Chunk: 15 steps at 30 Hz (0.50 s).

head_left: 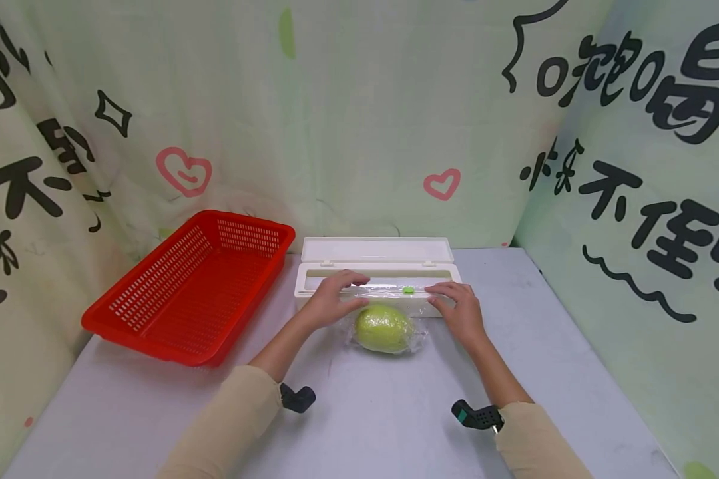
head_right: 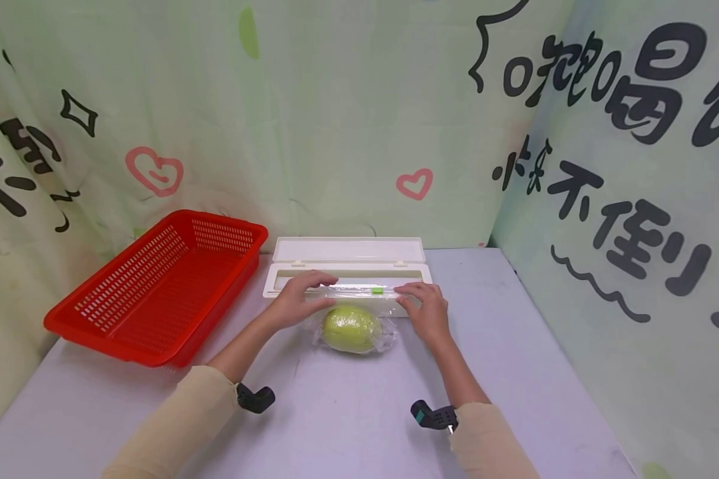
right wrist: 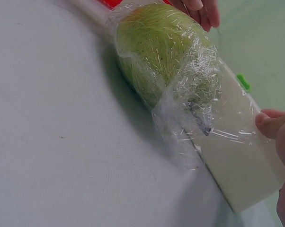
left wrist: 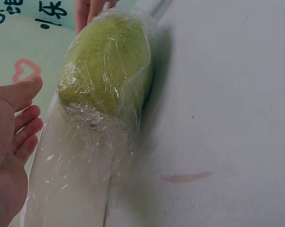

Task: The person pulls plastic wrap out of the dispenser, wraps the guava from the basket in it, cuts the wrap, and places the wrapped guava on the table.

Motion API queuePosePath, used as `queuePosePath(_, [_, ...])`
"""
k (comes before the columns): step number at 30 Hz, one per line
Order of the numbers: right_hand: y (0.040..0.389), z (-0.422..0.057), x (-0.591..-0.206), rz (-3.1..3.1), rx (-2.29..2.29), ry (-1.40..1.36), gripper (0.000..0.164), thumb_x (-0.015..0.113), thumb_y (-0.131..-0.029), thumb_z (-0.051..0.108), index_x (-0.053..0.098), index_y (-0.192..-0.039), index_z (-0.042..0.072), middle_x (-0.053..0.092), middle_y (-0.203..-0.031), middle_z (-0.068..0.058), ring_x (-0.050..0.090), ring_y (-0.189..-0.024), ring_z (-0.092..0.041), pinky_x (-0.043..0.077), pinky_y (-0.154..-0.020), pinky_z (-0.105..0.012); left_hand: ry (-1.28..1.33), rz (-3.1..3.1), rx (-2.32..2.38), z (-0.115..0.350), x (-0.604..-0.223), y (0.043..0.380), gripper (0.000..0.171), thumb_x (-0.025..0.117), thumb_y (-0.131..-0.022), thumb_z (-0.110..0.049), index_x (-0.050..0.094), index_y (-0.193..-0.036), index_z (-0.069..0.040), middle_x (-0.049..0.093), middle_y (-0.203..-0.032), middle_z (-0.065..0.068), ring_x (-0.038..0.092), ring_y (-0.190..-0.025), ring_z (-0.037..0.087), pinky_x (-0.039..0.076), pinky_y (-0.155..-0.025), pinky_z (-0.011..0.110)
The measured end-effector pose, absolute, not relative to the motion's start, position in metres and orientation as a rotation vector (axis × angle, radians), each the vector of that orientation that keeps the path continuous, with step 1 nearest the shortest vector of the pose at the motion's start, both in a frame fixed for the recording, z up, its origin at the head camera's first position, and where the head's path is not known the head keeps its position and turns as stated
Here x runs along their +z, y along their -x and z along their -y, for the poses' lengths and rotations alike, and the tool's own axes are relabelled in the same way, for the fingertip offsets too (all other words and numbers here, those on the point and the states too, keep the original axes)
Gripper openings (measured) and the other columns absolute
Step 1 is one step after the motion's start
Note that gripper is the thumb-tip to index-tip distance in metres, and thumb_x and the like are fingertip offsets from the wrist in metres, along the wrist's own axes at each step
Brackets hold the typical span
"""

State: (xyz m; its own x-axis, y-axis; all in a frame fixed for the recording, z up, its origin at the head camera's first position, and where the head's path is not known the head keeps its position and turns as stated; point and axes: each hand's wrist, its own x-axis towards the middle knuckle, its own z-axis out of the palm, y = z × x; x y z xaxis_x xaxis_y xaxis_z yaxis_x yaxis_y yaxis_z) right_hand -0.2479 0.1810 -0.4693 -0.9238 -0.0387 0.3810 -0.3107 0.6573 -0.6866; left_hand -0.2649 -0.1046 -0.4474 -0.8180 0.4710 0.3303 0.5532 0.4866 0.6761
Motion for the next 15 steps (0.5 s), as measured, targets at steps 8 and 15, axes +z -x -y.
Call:
queuePosePath(8, [0.248, -0.181, -0.471, 2.52, 1.147, -0.285, 0.022, 0.071, -0.085, 0.007, 0.073, -0.106, 0.004, 0.069, -0.112, -0.017, 0.052, -0.111, -0.035, 0.039, -0.096, -0.049, 0.91, 2.64, -1.239, 0.098, -0.448, 0.268, 0.044, 0.073, -0.086, -0.02, 0.062, -0.126, -0.006, 0.065, -0.123, 0.007, 0.06, -0.114, 0.022, 0.049, -0.101, 0.038])
queuePosePath(15, [0.248, -0.181, -0.472, 2.512, 1.155, -0.28, 0.021, 0.072, -0.084, 0.008, 0.073, -0.105, 0.005, 0.069, -0.111, -0.016, 0.052, -0.11, -0.034, 0.039, -0.095, -0.049, 0.957, 2.608, -1.261, 0.093, -0.449, 0.271, 0.043, 0.073, -0.086, -0.02, 0.062, -0.125, -0.003, 0.066, -0.122, 0.009, 0.061, -0.112, 0.024, 0.05, -0.099, 0.039])
